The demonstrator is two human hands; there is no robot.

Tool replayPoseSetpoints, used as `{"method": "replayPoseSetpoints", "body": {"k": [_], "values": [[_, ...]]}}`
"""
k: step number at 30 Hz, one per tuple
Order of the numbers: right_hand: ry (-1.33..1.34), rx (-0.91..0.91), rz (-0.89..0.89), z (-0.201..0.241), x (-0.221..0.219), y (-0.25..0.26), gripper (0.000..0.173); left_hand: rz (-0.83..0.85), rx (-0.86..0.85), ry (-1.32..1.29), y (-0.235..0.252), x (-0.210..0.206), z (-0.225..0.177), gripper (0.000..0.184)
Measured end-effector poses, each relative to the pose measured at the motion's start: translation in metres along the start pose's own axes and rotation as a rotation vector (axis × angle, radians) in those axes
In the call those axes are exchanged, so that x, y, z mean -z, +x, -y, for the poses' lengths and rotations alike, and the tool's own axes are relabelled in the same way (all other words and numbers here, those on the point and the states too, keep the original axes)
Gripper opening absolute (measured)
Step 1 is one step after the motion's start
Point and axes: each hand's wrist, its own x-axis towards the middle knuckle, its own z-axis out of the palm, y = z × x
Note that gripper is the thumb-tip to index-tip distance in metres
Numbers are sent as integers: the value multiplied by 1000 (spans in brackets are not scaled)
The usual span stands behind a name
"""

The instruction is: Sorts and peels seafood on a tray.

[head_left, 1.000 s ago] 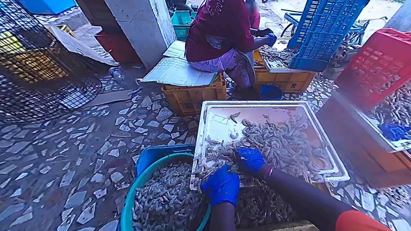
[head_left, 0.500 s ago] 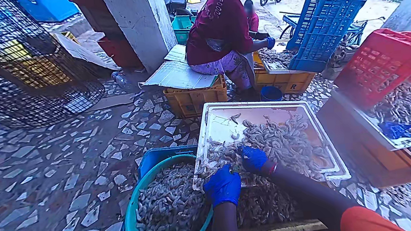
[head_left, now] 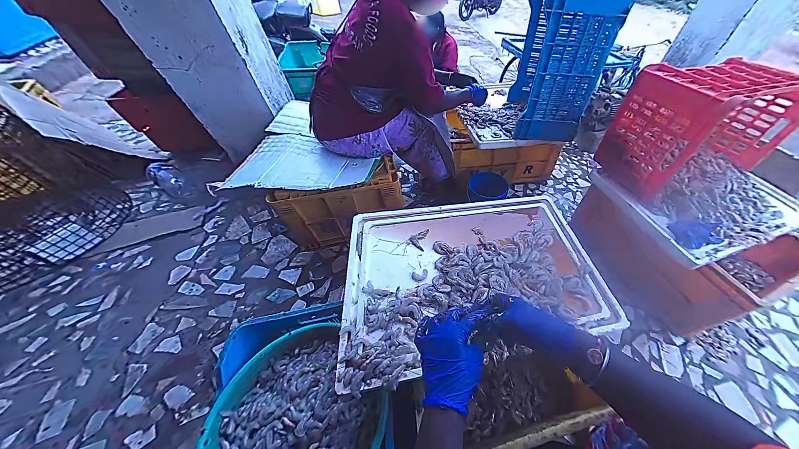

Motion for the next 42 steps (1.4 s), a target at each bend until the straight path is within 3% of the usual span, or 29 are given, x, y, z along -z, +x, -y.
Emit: {"method": "replayPoseSetpoints", "body": {"k": [2,5,9,11,14,18,23,27,30,34,39,42], "values": [[137,11,-71,-4,1,-10,33,24,81,-84,-2,0,-6,47],[350,-14,-99,-15,-2,-23,29,85,228,-164,-4,-2,-17,39],[223,37,-39,-27,-2,-27,28,63,324,-91,-6,-8,-23,34],[109,100,-74,-29,-1,-24,25,-13,260,-22,-9,-15,-21,44],[-1,134,-72,-31,3,-21,27,-291,-11,98,-13,-26,-13,60],[130,133,-45,-29,-2,-25,22,-404,-131,196,-16,-33,-6,43],[-115,140,-86,-33,-9,-18,29,-363,-79,360,-20,-36,-8,27],[-270,182,-70,-24,-10,-23,28,-305,-2,296,-22,-25,-12,25],[-238,257,-39,-26,-10,-24,26,-87,250,97,-21,-3,-24,31],[-293,348,3,-13,-3,-34,26,-38,484,-274,-14,0,-13,32],[-184,258,-85,-21,4,-25,26,-157,274,-393,-16,-6,-5,33],[-203,261,-90,-24,-1,-28,26,-180,227,-164,-22,-9,-13,31]]}}
